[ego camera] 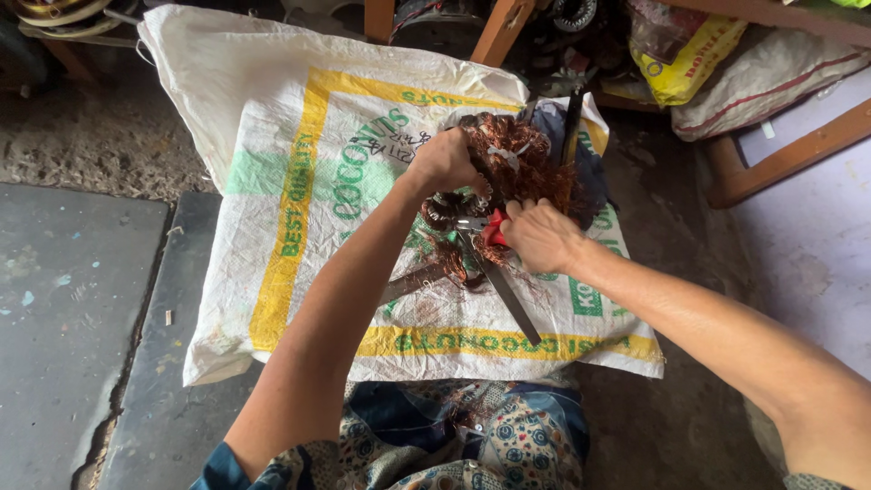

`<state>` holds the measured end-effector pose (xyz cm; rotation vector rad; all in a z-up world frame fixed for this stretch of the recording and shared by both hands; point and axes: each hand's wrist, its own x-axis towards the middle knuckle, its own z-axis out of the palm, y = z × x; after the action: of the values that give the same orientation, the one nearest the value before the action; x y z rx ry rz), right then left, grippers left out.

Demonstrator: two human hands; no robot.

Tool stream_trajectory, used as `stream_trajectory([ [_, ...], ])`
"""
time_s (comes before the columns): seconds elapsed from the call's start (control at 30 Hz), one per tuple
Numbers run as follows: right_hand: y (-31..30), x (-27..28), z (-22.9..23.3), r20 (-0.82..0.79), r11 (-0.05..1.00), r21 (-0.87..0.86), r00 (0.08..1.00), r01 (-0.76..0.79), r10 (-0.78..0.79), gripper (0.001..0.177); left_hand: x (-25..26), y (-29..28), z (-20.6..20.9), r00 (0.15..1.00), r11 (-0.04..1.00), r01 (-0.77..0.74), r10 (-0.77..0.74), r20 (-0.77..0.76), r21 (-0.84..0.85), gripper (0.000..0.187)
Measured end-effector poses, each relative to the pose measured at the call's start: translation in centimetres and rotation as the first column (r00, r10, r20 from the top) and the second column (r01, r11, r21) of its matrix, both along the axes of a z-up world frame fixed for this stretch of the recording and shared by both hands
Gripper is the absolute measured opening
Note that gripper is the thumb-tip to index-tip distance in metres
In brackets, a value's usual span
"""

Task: The person strips copper wire from an appliance motor part using shears and pliers, pulling the copper away from the metal frame and cutting it into smaller pieces.

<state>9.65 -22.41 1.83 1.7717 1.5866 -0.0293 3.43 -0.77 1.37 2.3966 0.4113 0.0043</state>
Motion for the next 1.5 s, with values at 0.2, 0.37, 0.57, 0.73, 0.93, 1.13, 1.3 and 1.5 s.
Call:
stream_trajectory([
  [0.2,-1.4,2.3,-3.9,-0.017,0.933,0.301,0.978,-0.196,0.210,0.023,-0.3,2.1,-1.1,0.992,0.943,0.078,-0.040,0.121,-0.325,0.054],
  [0.37,-2.0,3.0,-7.3,-0.127,0.873,0.470,0.968,-0.132,0.214,0.019,-0.1,3.9,-2.8,0.971,0.929,0.153,-0.078,0.226,-0.336,0.069],
  [0.57,-1.9,4.2,-10.5,-0.018,0.657,0.709,0.924,-0.257,0.381,0.020,0.0,6.6,-3.8,0.965,0.871,0.175,-0.059,0.257,-0.460,0.042],
  [0.73,-2.0,3.5,-8.9,-0.059,0.698,0.681,0.934,-0.220,0.351,0.033,-0.9,4.7,-1.9,0.978,0.933,0.046,0.031,0.208,-0.356,0.042],
  [0.93,-2.7,0.1,-2.4,-0.199,0.887,0.451,0.980,0.099,-0.008,0.045,-2.5,1.3,-1.4,0.979,0.998,-0.059,0.063,0.195,-0.029,0.064],
  [1.13,0.0,-2.6,3.3,-0.296,0.878,0.015,0.841,0.478,-0.453,0.037,-2.1,0.1,-0.8,0.981,0.994,-0.093,0.082,0.175,0.057,0.075],
  [1.3,3.5,-1.2,3.7,-0.347,0.843,-0.244,0.769,0.479,-0.537,0.032,-2.5,-0.3,-1.2,0.992,0.997,-0.046,0.039,0.122,0.055,0.056],
  [1.5,7.8,-1.9,5.5,-0.232,0.840,-0.346,0.830,0.417,-0.508,0.028,-2.6,-0.4,-1.1,0.980,0.985,-0.096,0.068,0.189,0.141,0.067],
])
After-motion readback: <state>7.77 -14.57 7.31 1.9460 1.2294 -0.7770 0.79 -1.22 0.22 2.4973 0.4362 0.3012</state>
